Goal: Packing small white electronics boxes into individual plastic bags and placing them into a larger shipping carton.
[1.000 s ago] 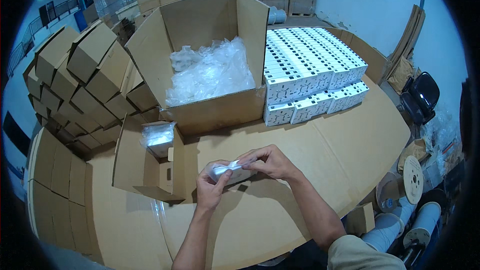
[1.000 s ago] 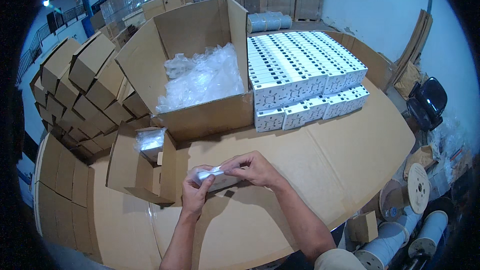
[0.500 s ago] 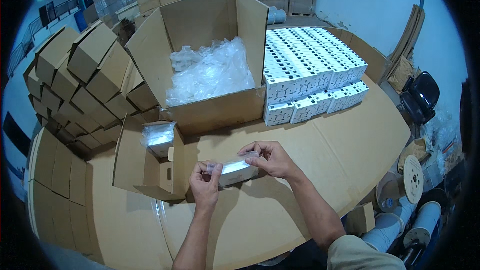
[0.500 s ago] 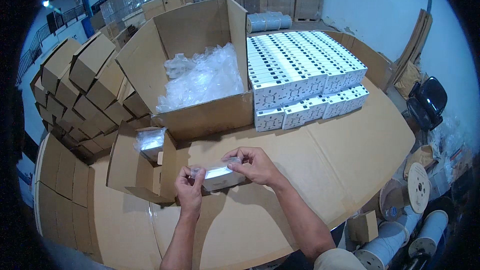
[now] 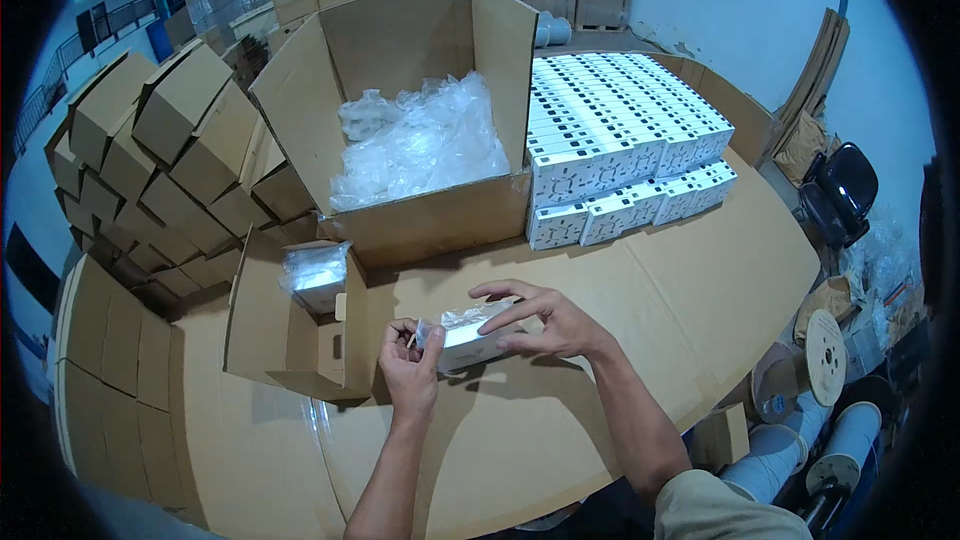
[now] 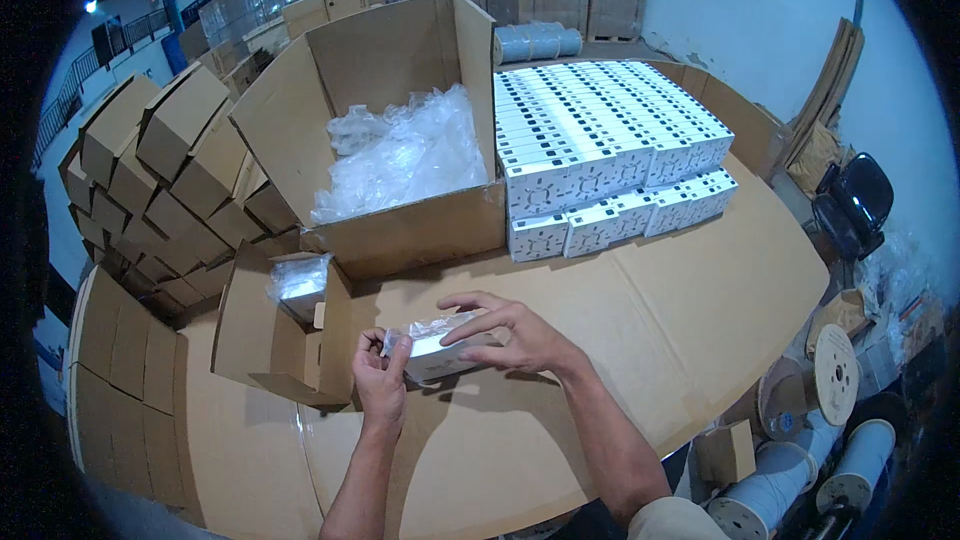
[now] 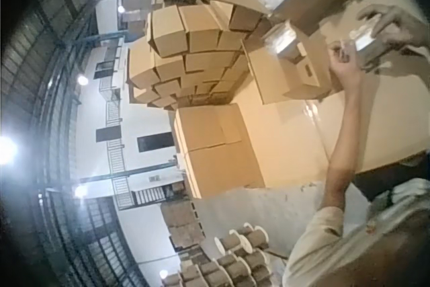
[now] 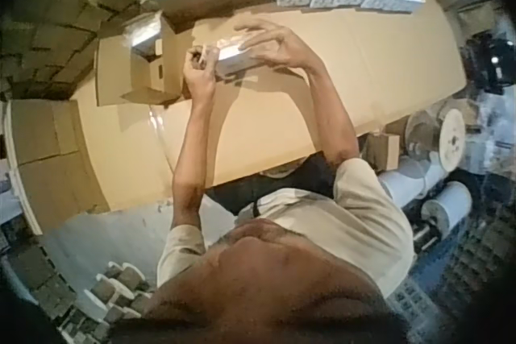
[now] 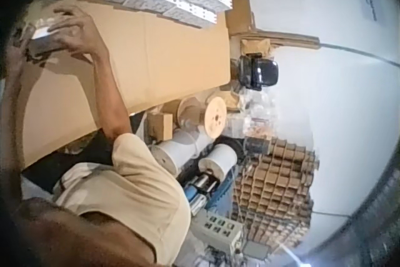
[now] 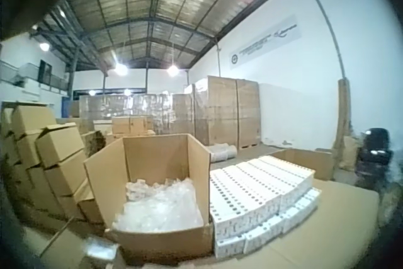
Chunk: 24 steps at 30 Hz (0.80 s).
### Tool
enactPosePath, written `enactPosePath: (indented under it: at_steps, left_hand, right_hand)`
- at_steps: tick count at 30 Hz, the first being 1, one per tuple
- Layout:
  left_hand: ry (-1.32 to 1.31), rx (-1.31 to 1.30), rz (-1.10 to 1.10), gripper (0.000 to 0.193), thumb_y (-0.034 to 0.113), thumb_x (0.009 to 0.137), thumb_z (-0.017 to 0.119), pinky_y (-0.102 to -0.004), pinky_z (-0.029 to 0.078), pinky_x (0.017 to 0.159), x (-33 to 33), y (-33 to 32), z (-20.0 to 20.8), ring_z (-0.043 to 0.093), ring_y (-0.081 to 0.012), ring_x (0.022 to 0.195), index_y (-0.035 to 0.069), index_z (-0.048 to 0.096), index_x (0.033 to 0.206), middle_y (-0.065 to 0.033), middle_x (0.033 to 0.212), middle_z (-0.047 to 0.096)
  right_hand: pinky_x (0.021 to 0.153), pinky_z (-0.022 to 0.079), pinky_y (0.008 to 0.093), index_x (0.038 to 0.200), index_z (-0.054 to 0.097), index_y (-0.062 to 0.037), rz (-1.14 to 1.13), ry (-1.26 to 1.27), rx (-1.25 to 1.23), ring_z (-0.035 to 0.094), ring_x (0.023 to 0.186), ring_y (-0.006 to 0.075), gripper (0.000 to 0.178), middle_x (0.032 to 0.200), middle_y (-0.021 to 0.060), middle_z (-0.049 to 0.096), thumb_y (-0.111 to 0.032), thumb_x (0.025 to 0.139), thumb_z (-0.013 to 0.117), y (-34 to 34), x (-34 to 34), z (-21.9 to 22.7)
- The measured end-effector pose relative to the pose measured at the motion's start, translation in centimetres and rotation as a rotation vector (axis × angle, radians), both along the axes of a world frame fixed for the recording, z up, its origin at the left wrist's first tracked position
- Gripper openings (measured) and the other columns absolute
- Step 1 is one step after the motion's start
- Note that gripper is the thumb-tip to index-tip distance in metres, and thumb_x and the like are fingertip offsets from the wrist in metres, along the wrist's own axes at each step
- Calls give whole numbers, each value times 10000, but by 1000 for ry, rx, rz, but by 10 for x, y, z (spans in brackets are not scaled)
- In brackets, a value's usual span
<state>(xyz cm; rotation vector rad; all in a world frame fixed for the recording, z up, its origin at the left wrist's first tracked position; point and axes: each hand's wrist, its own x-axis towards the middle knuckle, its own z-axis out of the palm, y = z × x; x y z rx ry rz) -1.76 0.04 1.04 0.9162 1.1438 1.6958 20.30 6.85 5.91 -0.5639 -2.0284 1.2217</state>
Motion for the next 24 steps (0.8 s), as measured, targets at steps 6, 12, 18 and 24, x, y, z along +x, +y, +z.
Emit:
enactPosePath:
  at_steps: [6, 12, 18, 24]
  left_hand:
    - [32, 6, -12, 323, 34, 904, 749, -210, 479, 777, 0, -1, 3, 563, -74, 922, 58, 502, 1110, -51, 1065, 567]
    - [169, 135, 88, 479, -4, 875, 749, -292, 481, 897, 3, -5, 11, 574, -147, 1067, 36, 451, 1248, -79, 1190, 521]
    - [1013, 472, 292, 454, 56, 835, 784, -439, 407, 1062, -5, -11, 26, 559, -279, 1185, 94, 579, 1238, -74, 1197, 639]
    - [1267, 436, 182, 299, 95, 860, 766, -500, 361, 1110, -5, -15, 27, 542, -273, 1237, 167, 716, 1146, 5, 1108, 741]
  right_hand:
    - [1018, 493, 368, 1137, 781, -127, -65, -51, -60, 618, 1191, 252, 326, 1295, 125, 662, -89, 814, 808, 1, -12, -15]
    - [846, 518, 325, 1172, 763, -119, -130, -64, -135, 637, 949, 169, 349, 1083, 72, 742, -115, 826, 810, -3, -16, -13]
    - [838, 505, 312, 1139, 756, -78, -174, -88, -165, 641, 914, 140, 335, 1022, 58, 750, -130, 816, 829, -1, -13, -14]
    - [810, 506, 317, 1075, 758, -54, -220, -152, -134, 651, 887, 149, 307, 969, 58, 743, -145, 796, 848, -2, -13, -13]
